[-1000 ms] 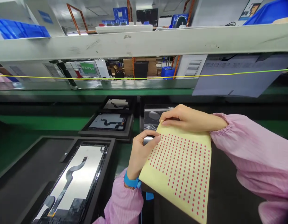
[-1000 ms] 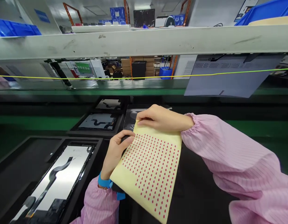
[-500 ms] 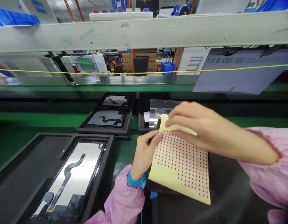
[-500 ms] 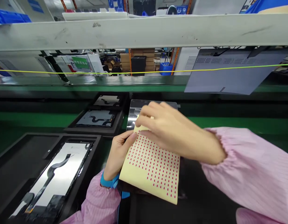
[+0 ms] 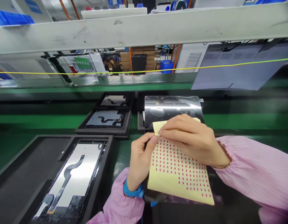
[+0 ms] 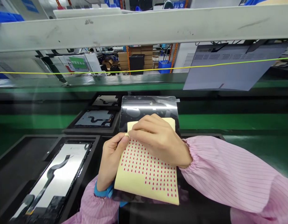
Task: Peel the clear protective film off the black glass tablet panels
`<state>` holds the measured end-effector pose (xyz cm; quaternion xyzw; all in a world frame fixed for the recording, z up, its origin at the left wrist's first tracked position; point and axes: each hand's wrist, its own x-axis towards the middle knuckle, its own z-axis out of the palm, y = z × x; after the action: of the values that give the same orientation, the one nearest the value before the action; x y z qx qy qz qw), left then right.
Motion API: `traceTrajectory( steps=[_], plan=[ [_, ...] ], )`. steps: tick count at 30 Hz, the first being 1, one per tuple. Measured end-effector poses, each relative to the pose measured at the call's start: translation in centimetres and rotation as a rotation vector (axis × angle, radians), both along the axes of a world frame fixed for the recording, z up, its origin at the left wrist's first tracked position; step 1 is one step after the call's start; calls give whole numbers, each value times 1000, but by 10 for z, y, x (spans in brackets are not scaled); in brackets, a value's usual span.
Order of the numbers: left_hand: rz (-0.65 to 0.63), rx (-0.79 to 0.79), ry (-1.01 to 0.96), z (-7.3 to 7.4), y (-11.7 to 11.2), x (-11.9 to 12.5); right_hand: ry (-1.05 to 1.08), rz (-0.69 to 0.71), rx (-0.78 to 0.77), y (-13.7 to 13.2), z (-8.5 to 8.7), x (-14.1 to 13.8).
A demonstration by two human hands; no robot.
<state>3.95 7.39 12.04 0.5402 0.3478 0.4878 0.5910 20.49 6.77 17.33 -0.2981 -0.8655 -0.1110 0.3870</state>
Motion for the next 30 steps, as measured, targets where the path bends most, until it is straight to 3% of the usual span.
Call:
traceTrajectory(
  steps=[3,8,15,17,22,24,26,30],
  plan=[
    [25,-7,7,1,-2,-1,-12,12,17,0,-2,-3],
    [25,-64,-32,2,-3,1,73,14,-155,3,0,-6],
    [20,-68,-50,0,-3,1,75,35,-134,5,-2,-5],
    [9,-65,-43,0,-3,1,99,31,-214,5,1,-4],
    [-9,-15,-4,-2,-2,1,192,6,-581,6,13,-1],
    [3,21,30,-2,-2,1,193,11,-643,6,15,1],
    [17,41,47,-2,-2,1,202,22,-607,5,12,0],
    [18,50,37,0,-3,2,158,80,-326,1,3,-4]
  ],
)
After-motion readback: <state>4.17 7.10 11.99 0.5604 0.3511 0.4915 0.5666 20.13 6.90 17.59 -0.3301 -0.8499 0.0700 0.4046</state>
